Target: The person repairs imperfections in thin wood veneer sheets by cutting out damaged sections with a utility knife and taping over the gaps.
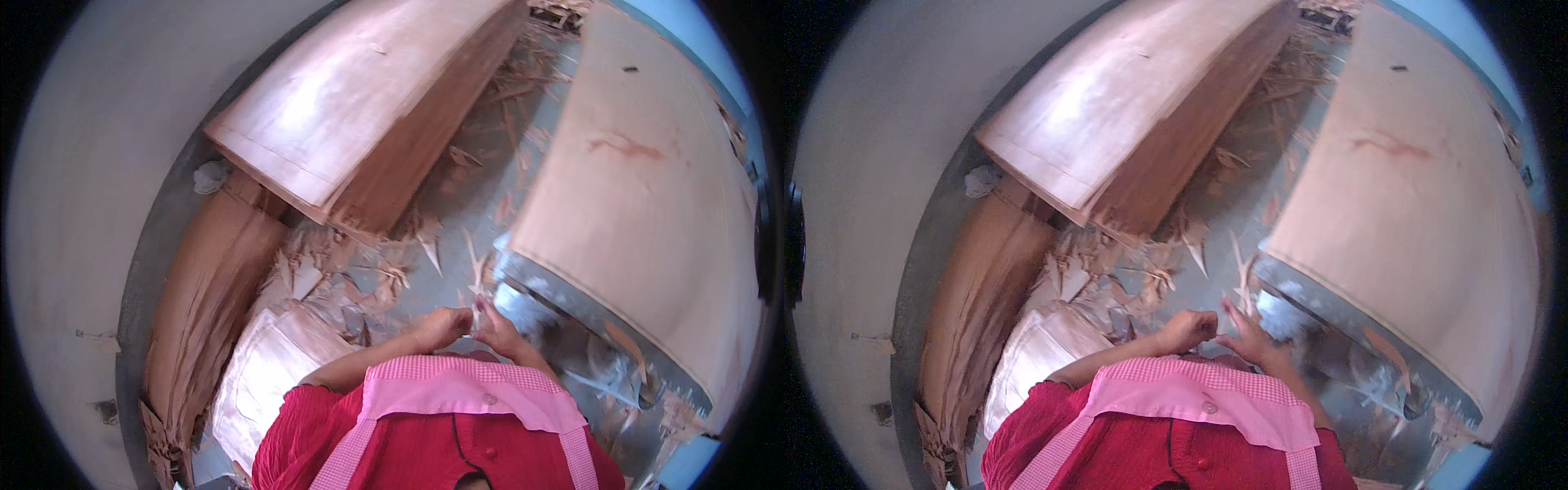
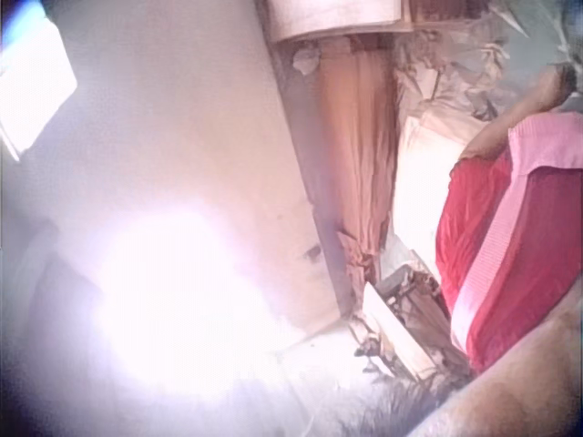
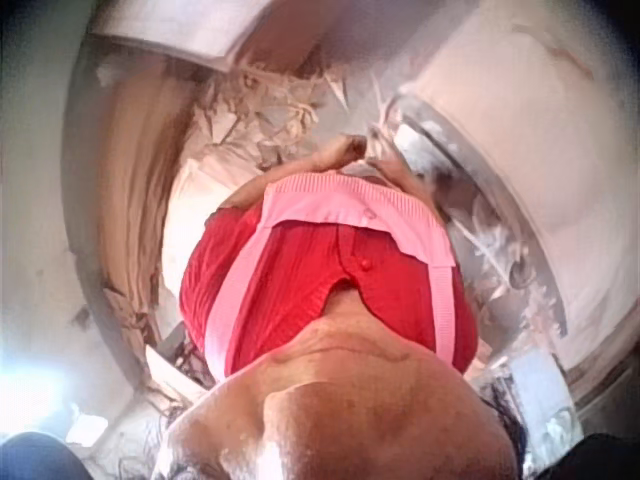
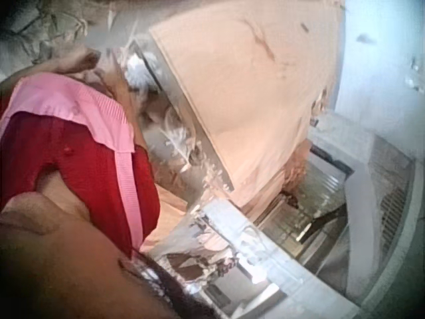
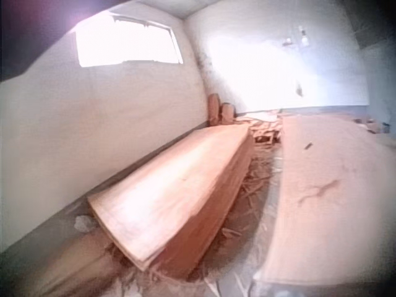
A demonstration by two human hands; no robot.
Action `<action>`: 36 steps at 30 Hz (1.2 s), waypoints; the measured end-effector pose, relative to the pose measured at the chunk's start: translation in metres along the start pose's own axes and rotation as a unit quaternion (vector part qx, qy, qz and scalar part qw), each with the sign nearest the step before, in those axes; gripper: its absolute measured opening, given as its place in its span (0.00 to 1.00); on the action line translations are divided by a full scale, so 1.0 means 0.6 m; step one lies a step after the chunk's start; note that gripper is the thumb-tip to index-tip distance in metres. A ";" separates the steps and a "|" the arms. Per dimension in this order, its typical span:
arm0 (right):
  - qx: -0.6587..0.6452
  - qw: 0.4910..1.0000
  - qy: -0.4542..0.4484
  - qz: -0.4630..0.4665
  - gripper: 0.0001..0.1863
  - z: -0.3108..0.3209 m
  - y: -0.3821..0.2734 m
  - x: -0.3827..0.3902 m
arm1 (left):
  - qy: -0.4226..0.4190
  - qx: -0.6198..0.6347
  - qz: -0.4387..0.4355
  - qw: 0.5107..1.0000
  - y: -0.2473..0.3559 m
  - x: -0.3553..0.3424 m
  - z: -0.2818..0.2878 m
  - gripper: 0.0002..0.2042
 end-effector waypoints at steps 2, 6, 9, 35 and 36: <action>-0.128 0.982 -0.136 -0.002 0.28 -0.057 0.003 -0.109 | 0.018 -0.001 -0.010 1.000 -0.010 0.007 0.113 0.06; -0.204 0.961 -0.163 -0.093 0.18 -0.065 -0.032 -0.229 | 0.026 0.019 -0.004 0.999 -0.100 -0.016 0.248 0.11; -0.204 0.971 -0.058 -0.108 0.14 -0.021 0.019 -0.302 | 0.035 -0.006 0.067 0.997 -0.179 -0.101 0.342 0.18; -0.155 0.875 0.251 -0.384 0.11 0.677 0.307 -0.680 | 0.417 -0.140 0.364 0.821 -0.595 -0.874 1.398 0.25; -0.144 0.868 0.256 -0.400 0.11 0.716 0.312 -0.688 | 0.405 -0.136 0.392 0.815 -0.613 -0.899 1.391 0.26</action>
Point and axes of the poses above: each hand's wrist, its own x-axis away from the middle knuckle, its own z-axis out of the back of the hand, y = z × x, the point moved 8 cm from there along -x, towards the middle knuckle, and after that the axes turned 9 degrees about -y, right-handed, at the moved point
